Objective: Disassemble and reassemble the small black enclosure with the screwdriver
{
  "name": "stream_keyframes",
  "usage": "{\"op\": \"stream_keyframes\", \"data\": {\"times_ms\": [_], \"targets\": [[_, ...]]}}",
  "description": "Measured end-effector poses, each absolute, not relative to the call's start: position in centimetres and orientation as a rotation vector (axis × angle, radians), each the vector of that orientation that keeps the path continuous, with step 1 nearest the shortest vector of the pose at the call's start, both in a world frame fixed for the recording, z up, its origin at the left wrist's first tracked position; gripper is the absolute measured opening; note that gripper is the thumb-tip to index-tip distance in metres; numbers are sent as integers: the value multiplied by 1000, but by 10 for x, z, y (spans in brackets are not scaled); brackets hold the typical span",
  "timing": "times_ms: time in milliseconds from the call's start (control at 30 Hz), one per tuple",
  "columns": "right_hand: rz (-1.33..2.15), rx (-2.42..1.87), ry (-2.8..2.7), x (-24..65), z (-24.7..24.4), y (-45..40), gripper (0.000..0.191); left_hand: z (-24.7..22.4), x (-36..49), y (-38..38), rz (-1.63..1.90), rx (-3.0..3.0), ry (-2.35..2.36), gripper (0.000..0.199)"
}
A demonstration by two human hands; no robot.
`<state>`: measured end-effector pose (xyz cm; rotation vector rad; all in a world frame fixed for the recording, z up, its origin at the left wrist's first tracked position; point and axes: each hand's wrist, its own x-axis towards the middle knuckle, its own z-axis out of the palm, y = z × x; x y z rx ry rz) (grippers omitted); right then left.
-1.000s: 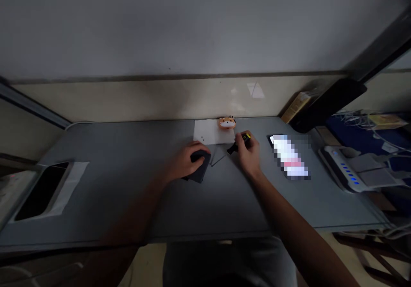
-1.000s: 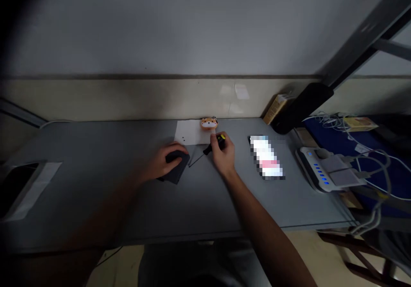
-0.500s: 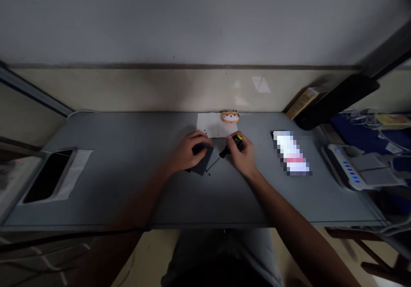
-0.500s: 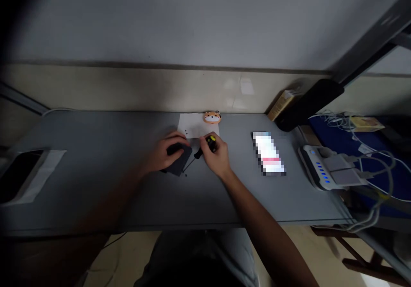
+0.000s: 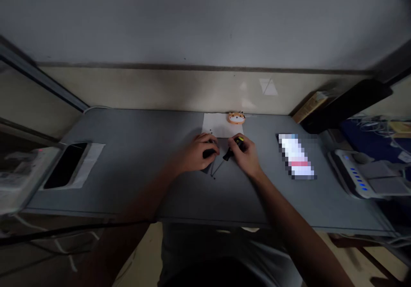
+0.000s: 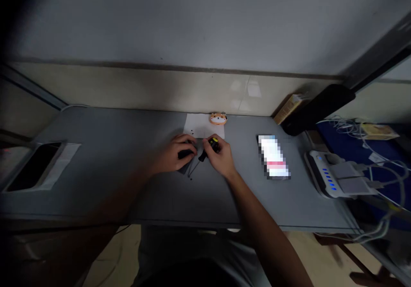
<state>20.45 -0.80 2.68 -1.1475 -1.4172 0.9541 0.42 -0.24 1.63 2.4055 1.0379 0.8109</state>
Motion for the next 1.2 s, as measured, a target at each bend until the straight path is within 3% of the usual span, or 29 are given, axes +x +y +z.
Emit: {"op": "stream_keyframes", "data": {"times_ms": [600,767,900,1200], "targets": [[1089,-1120,-1459,205,28,-6,39,19,6,-5,803,2595,1012,16],[1009,-1170,-1288,216,31,3,43,34,9,-14,662,2495,979,8],[1004,-1208,-1118,222,31,9,43,37,12,-18,610,2486,990,28],[985,-1224,-915,219,28,15,49,27,14,-12,622,2533,1064,7]]}}
